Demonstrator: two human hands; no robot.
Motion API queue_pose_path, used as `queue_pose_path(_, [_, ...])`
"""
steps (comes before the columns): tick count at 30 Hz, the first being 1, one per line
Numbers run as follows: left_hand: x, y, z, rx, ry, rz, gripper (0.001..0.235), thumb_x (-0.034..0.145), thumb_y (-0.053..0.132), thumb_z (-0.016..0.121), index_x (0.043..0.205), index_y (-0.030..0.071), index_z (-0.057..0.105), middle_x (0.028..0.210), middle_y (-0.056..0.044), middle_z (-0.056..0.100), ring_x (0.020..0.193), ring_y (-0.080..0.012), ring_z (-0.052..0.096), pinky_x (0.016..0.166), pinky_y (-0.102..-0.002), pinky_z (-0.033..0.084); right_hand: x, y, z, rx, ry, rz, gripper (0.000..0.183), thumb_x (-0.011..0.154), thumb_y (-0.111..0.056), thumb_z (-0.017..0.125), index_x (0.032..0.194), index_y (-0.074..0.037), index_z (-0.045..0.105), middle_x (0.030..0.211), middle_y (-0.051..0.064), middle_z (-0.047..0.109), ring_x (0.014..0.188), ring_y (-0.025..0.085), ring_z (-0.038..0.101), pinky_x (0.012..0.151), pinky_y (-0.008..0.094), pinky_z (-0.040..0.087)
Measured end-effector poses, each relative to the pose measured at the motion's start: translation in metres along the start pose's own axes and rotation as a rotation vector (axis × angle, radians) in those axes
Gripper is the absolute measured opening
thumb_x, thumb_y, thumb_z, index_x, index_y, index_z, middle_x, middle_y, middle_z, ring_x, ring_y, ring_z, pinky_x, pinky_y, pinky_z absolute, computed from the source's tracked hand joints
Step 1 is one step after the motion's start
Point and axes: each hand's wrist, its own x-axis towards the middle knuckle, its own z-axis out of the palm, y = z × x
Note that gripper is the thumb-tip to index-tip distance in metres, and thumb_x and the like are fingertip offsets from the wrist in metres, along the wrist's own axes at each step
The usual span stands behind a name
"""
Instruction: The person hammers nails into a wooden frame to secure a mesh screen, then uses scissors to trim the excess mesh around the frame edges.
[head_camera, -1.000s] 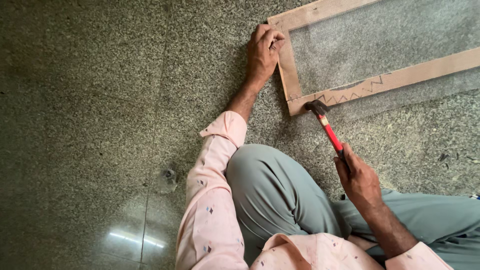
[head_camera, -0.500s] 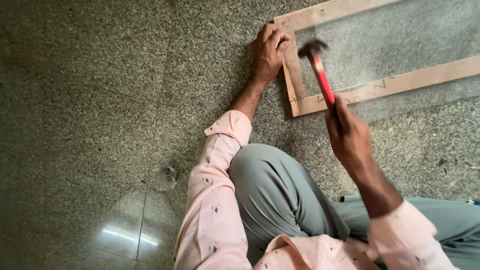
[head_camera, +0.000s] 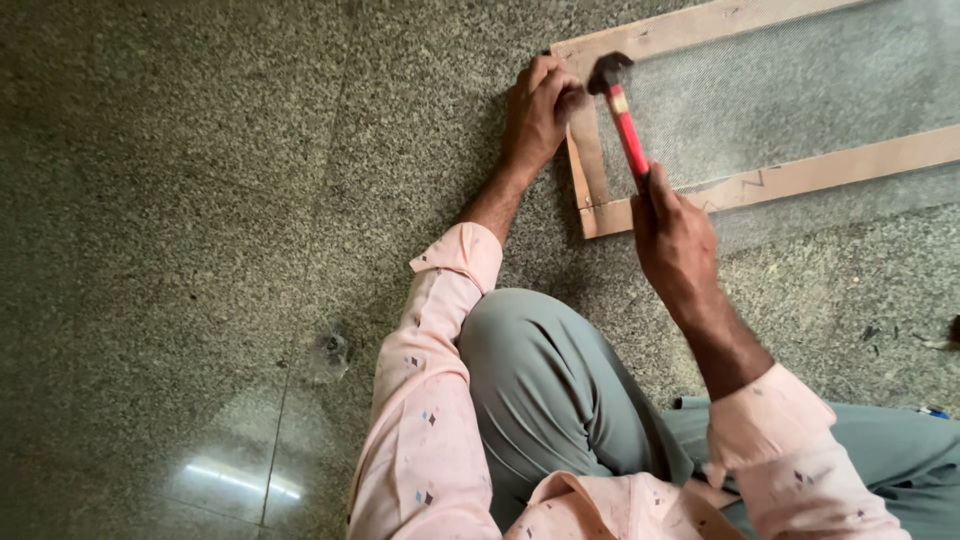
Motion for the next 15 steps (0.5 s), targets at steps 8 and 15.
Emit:
queue_pose_path(8, [-0.036, 0.040, -0.027, 0.250, -0.012, 0.135, 0.042, 0.102, 0.021, 0.067, 0.137, 0.006, 0.051, 0.133, -0.011, 0.051, 0.121, -0.0276, 0.054, 0.102, -0.050, 0.049, -0.073, 0.006, -0.026, 0.402, -0.036, 0.285, 0.045, 0.106, -0.018, 0.056, 0.150, -0.017, 0.051, 0.076, 0.006, 0.066, 0.054, 0.010, 0.059, 0.042, 0.030, 0.051])
queue_pose_path(15, [-0.078, 0.074, -0.061, 0.522, -0.649, 0.297, 0.070, 0.106, 0.064, 0.030, 0.163, 0.022, 0.031, 0.172, -0.003, 0.020, 0.158, -0.0246, 0.018, 0.128, -0.059, 0.018, -0.095, 0.020, -0.027, 0.551, 0.020, 0.353, 0.051, 0.103, -0.015, 0.061, 0.153, -0.019, 0.052, 0.078, 0.003, 0.066, 0.055, 0.006, 0.056, 0.046, 0.027, 0.048])
